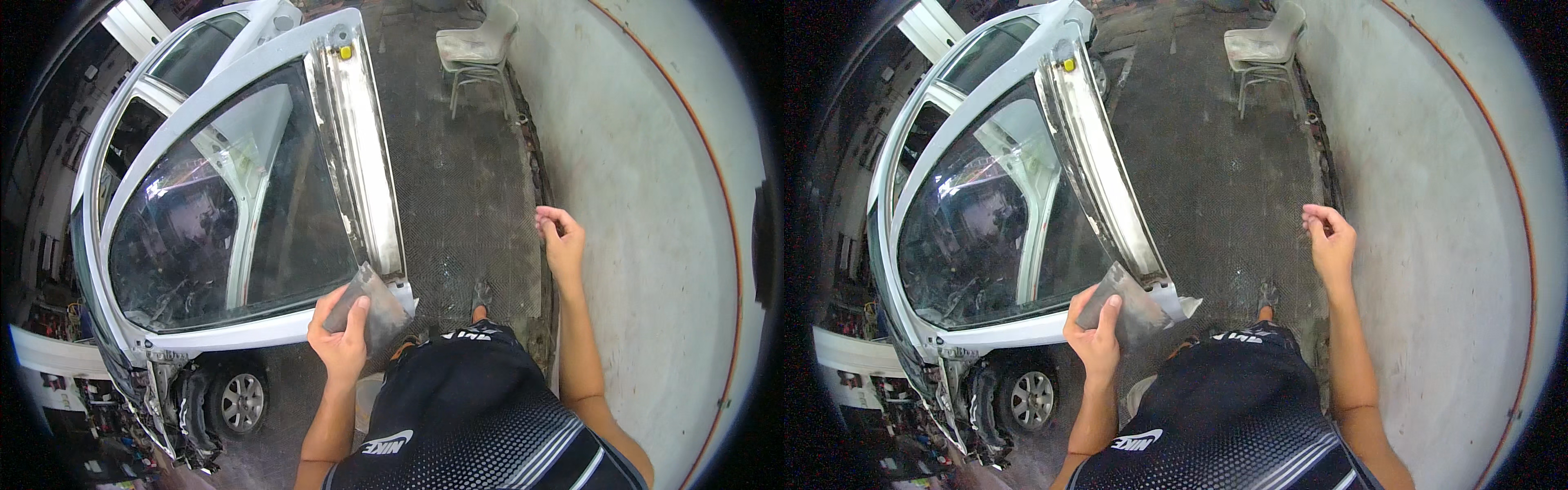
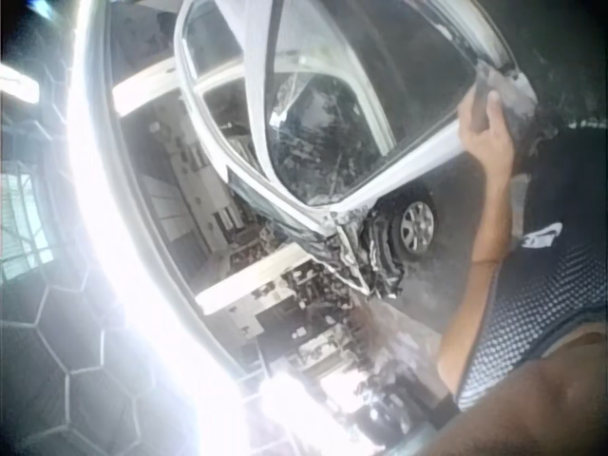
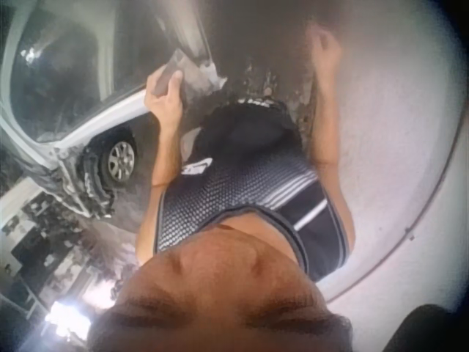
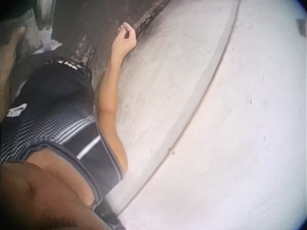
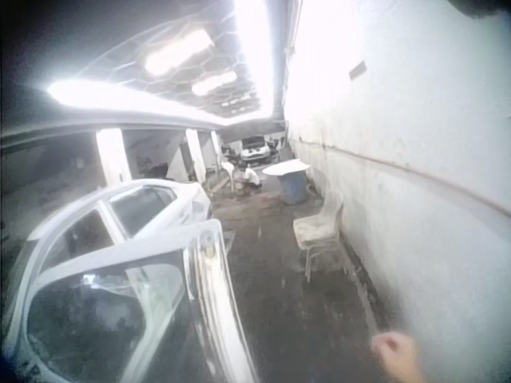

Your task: The person sands the exterior edge of a white car door using a sanding block. The person repeatedly rubs the sanding block along the door frame and window trim, focusing on smoothing the surface.

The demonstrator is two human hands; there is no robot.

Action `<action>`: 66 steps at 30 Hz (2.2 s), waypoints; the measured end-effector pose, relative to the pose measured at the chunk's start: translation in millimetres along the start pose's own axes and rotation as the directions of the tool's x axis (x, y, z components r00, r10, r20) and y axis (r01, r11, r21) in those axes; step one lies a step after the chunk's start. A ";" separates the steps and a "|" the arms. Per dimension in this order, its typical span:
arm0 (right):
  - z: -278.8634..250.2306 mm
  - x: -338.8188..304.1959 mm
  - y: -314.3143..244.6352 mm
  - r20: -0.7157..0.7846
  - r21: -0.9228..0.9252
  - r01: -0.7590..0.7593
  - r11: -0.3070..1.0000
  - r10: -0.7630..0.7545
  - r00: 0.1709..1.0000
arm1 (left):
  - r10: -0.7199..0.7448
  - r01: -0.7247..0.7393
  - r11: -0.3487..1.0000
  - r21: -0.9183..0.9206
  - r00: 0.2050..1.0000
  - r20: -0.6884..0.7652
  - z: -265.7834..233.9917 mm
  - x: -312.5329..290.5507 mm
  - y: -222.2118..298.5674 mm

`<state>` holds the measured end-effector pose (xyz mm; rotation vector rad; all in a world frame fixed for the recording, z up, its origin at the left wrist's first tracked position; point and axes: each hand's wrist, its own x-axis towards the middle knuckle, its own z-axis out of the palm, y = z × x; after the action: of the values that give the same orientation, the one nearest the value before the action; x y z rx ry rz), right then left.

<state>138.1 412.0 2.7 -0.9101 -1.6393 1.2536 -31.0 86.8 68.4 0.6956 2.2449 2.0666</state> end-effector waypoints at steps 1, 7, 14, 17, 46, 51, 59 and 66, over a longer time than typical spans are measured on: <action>-3.5 -0.8 5.8 -0.009 0.016 0.013 1.000 -0.013 1.000 | 0.012 -0.012 1.000 0.015 1.000 0.000 0.0 1.0 -0.7; -17.1 -2.5 22.2 -0.235 0.096 0.179 0.979 -0.152 0.960 | 0.008 -0.007 1.000 -0.030 1.000 0.011 2.8 5.2 6.1; 9.8 11.7 -12.6 -0.060 -0.493 0.291 0.820 -0.365 0.929 | 0.073 -0.073 0.997 -0.032 0.997 0.003 8.1 10.6 22.1; 60.1 0.8 -68.8 0.219 0.085 0.109 0.990 -0.125 0.968 | 0.159 -0.159 0.987 0.012 0.987 -0.005 12.2 20.3 26.7; 154.0 13.0 -145.0 0.581 0.519 0.101 0.849 -0.437 0.686 | 0.481 -0.502 0.845 0.183 0.864 0.149 54.9 97.5 99.3; 152.5 8.5 -143.2 0.592 0.518 0.102 0.849 -0.442 0.674 | 0.498 -0.520 0.828 0.210 0.854 0.149 51.8 91.6 94.8; 154.2 15.6 -147.0 0.570 0.499 0.127 0.857 -0.435 0.698 | 0.534 -0.545 0.816 0.192 0.838 0.110 57.8 97.7 101.1; 154.5 11.0 -143.5 0.570 0.503 0.138 0.853 -0.448 0.689 | 0.487 -0.501 0.850 0.165 0.865 0.120 56.0 101.5 98.3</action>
<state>-16.4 335.4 124.6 0.1442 -1.8286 1.7197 -75.0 175.8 183.6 1.4811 2.4371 1.9601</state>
